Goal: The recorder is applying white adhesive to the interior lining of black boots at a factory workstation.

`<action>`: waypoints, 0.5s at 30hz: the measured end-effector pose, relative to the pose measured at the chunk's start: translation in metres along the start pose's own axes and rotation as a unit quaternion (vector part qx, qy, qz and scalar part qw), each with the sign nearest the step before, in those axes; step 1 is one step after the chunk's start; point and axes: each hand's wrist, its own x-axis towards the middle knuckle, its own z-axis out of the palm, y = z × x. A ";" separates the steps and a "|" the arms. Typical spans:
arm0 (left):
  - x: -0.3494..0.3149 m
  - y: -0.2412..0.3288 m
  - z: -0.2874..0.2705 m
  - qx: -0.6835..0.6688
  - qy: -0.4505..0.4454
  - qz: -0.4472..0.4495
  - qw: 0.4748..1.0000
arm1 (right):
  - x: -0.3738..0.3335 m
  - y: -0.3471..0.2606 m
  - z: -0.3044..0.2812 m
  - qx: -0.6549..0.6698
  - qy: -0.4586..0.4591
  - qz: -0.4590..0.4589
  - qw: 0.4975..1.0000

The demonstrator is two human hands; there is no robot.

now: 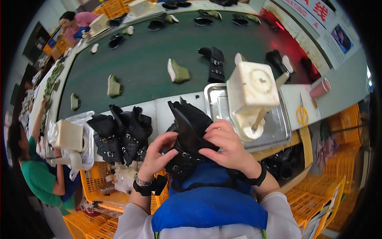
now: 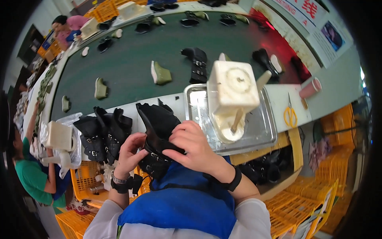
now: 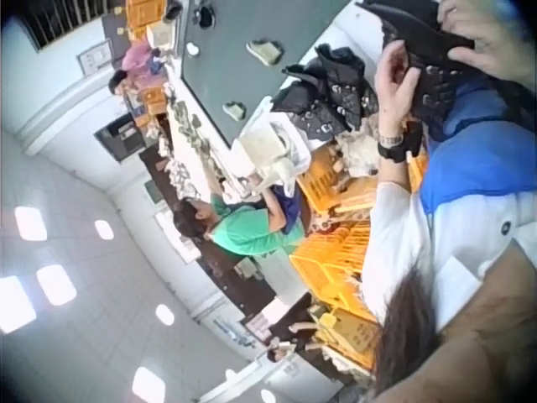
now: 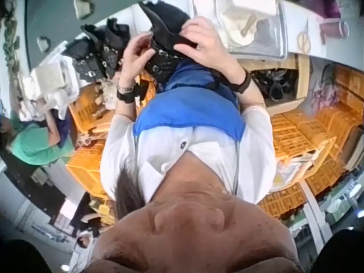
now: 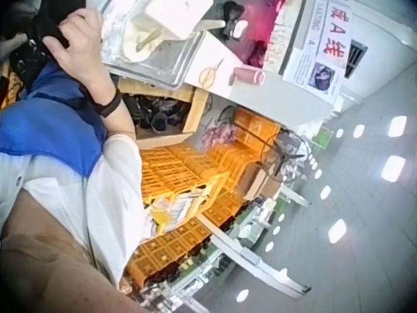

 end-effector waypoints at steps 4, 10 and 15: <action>0.014 0.013 0.033 0.077 -0.110 0.030 0.991 | -0.012 -0.007 0.013 -0.086 0.067 -0.036 0.993; 0.033 0.005 0.087 0.238 -0.014 0.120 0.964 | -0.027 -0.020 0.017 -0.184 0.086 -0.045 0.978; 0.034 0.010 0.082 0.194 0.057 0.013 0.979 | -0.036 0.001 -0.040 -0.088 0.142 -0.018 0.986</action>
